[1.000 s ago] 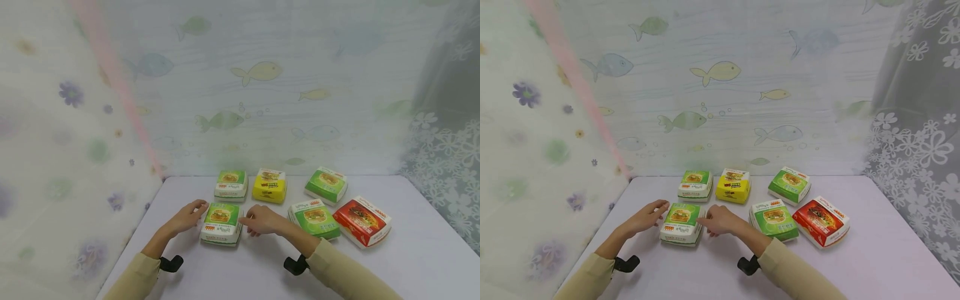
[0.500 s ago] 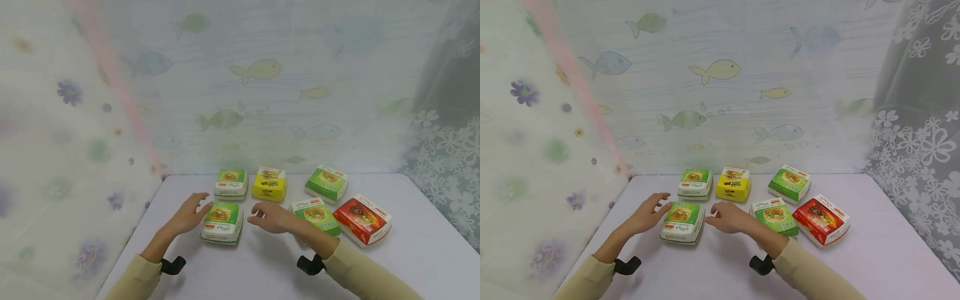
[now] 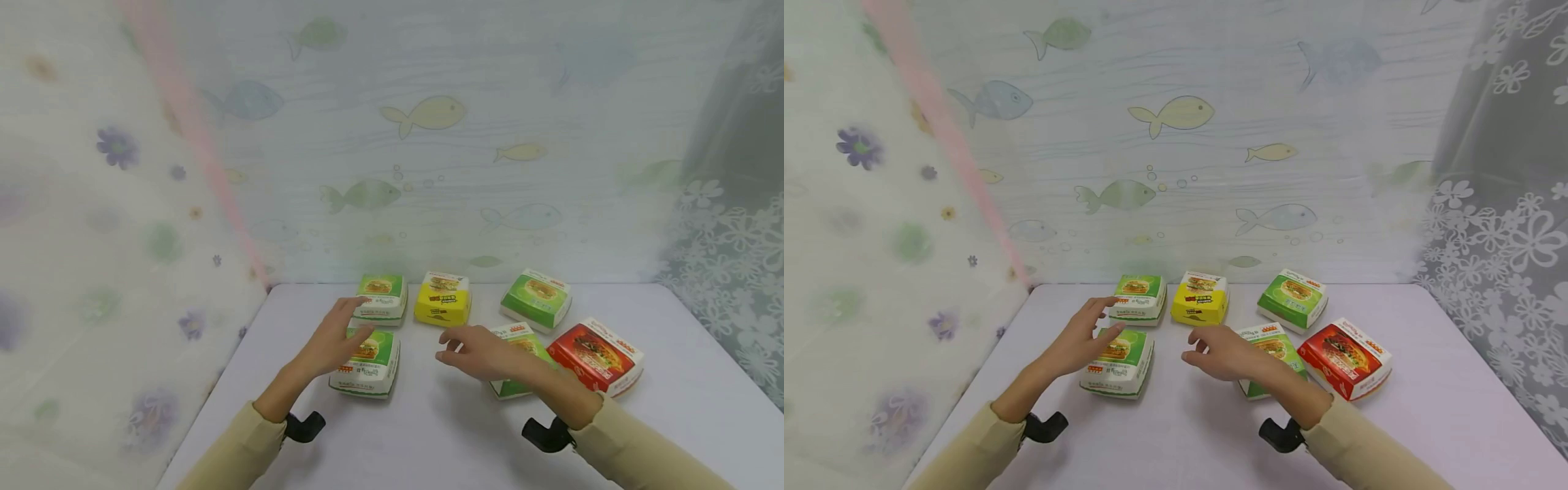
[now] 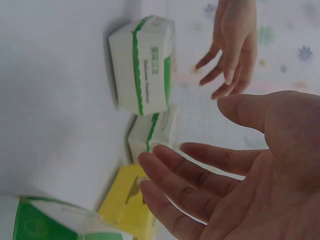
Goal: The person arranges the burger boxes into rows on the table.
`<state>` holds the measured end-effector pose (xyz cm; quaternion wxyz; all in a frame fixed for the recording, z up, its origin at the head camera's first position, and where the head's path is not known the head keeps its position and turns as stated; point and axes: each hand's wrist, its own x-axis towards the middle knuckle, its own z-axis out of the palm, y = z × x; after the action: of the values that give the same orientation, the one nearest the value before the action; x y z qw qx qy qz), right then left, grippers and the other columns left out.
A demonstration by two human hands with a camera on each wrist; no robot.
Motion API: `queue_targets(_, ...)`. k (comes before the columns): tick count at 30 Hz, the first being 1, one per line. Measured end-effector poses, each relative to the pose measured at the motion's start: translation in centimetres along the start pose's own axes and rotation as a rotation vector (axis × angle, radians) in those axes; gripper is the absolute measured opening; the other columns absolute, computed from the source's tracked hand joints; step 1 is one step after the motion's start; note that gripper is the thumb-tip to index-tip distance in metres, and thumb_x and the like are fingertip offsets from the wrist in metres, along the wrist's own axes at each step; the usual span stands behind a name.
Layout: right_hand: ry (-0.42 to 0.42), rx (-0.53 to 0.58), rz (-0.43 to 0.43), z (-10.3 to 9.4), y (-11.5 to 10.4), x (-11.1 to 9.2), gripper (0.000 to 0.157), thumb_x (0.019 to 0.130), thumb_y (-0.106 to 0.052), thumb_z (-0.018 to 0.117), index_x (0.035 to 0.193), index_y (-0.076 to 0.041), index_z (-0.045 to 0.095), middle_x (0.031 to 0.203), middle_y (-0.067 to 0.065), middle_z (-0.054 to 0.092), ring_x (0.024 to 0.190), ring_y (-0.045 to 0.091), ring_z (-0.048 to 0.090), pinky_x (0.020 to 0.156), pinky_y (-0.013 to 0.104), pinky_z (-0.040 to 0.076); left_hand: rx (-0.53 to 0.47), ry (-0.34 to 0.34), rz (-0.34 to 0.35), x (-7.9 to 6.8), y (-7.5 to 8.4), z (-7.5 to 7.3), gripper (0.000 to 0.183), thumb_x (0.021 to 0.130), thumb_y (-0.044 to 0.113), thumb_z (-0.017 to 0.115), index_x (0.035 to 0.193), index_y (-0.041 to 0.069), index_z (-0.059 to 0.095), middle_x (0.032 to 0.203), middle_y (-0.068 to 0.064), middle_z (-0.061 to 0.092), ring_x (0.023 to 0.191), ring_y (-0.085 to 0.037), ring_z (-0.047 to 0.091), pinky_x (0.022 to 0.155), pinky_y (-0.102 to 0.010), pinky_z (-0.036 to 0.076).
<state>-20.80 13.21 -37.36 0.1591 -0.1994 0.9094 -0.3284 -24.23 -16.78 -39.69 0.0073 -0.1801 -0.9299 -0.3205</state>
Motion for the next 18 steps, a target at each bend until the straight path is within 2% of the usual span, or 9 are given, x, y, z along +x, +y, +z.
queue_targets(5,0.006,-0.035,-0.006,-1.2,0.7,-0.7,0.036,0.100,-0.031,0.066,0.125,-0.006,0.066,0.110,0.004,0.068,0.098,0.020,0.061,0.086,0.041,0.056,-0.010,-0.034,0.017,0.7,1.1,0.4,0.064,0.103,0.034,0.064,0.156,0.009,0.039,0.156,-0.012,0.040,0.145,-0.032,0.040,0.116,-0.056,0.037)
queue_targets(12,0.027,-0.096,0.023,-3.1,1.5,-1.3,0.041,0.100,-0.033,0.065,0.130,-0.005,0.064,0.115,0.006,0.069,0.102,0.023,0.063,0.088,0.044,0.056,-0.001,-0.070,0.002,2.2,2.3,1.3,0.066,0.102,0.038,0.064,0.158,0.016,0.037,0.161,-0.008,0.036,0.147,-0.030,0.038,0.116,-0.055,0.036)
queue_targets(18,0.049,-0.112,0.039,-4.7,2.7,-1.1,0.041,0.101,-0.031,0.064,0.131,-0.003,0.062,0.118,0.011,0.068,0.105,0.028,0.064,0.086,0.044,0.057,-0.016,-0.111,-0.002,3.6,3.2,2.0,0.071,0.103,0.041,0.061,0.160,0.010,0.032,0.165,-0.013,0.029,0.152,-0.033,0.028,0.120,-0.057,0.030)
